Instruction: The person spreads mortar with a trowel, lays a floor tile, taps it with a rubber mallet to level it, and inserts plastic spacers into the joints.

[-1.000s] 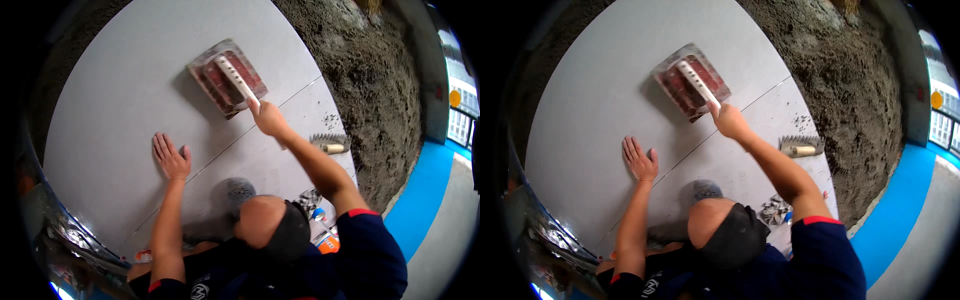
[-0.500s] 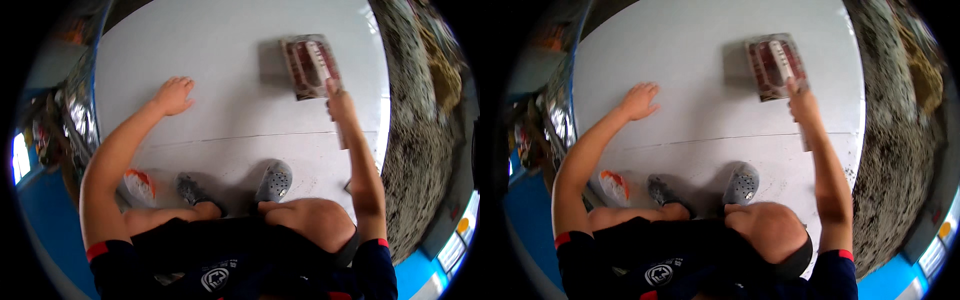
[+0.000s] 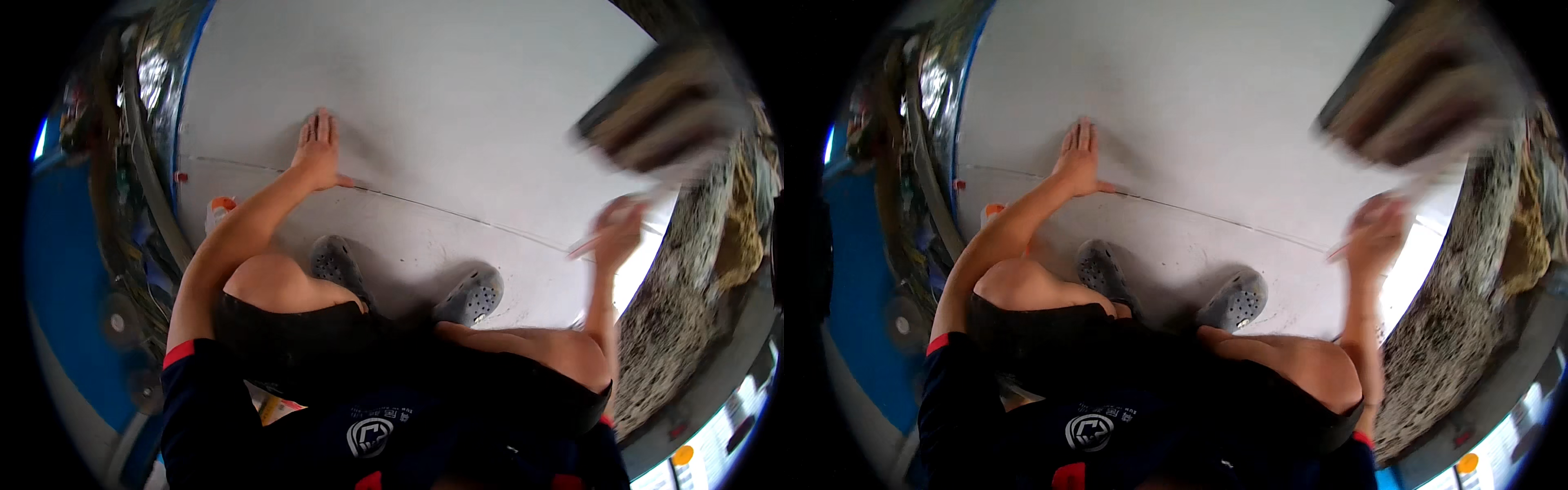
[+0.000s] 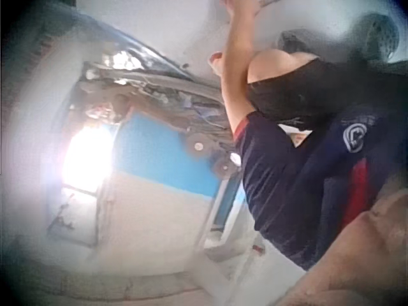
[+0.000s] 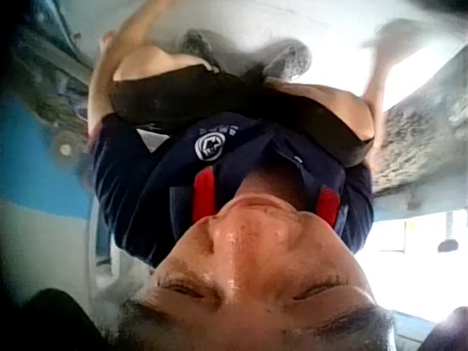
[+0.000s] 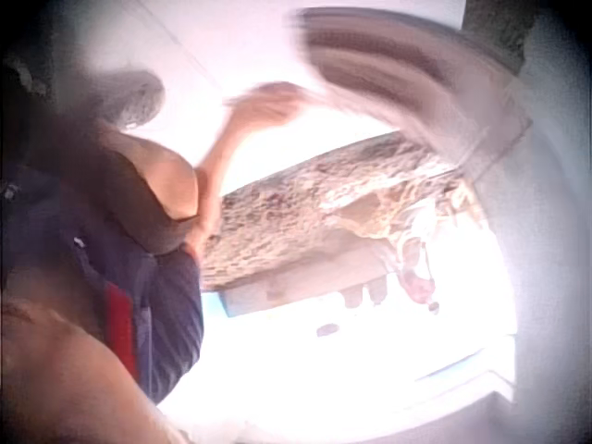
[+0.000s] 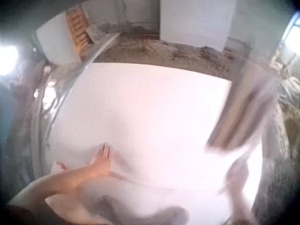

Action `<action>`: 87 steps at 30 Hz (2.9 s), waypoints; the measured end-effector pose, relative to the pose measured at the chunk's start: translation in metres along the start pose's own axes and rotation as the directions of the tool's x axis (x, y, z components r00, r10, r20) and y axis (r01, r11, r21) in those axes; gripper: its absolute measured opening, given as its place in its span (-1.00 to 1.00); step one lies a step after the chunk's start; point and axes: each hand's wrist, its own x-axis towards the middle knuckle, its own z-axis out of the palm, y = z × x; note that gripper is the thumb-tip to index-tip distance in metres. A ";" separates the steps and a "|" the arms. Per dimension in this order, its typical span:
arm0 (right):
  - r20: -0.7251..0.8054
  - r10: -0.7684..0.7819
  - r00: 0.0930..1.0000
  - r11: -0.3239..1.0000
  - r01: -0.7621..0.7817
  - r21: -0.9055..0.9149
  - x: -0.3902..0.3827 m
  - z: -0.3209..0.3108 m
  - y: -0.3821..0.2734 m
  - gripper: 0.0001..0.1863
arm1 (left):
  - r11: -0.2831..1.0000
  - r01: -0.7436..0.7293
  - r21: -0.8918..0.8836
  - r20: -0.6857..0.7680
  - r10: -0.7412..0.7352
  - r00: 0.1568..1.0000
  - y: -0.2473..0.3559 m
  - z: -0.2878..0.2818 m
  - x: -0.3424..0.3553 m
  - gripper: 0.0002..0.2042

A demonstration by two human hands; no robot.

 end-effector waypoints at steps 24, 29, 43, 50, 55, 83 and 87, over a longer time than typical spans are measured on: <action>0.920 0.204 0.335 0.971 -0.189 -0.146 0.042 0.081 -0.204 -0.27 | 0.968 0.013 -0.250 -0.166 -0.056 0.984 -0.019 0.038 -0.003 0.35; 0.349 -0.551 0.758 0.833 0.522 0.180 0.105 -0.027 -0.268 -0.37 | 0.936 0.023 -0.351 -0.170 -0.088 0.982 -0.024 0.040 -0.008 0.38; 0.836 0.000 0.549 0.996 0.073 -0.048 -0.043 0.106 -0.211 -0.37 | 0.909 -0.040 -0.415 -0.254 -0.074 0.964 -0.046 0.056 -0.003 0.34; 0.907 0.292 0.302 0.843 -0.530 -0.095 -0.061 0.096 -0.201 -0.33 | 0.772 -0.167 -0.613 -0.455 -0.173 0.873 -0.021 0.111 -0.015 0.14; 0.840 0.371 0.397 0.827 -0.552 -0.104 -0.041 0.075 -0.199 -0.32 | 0.760 -0.249 -0.600 -0.563 -0.181 0.807 -0.012 0.151 -0.046 -0.06; 0.707 0.373 0.600 0.803 -0.591 0.079 0.117 -0.007 -0.313 -0.51 | 0.815 -0.521 -0.252 -0.695 0.222 0.684 -0.054 0.076 0.038 -0.28; 0.436 0.041 0.899 0.611 -0.368 0.701 0.153 -0.051 -0.295 -0.29 | 0.865 -0.115 -0.489 -0.675 -0.292 0.677 -0.120 0.068 0.119 -0.19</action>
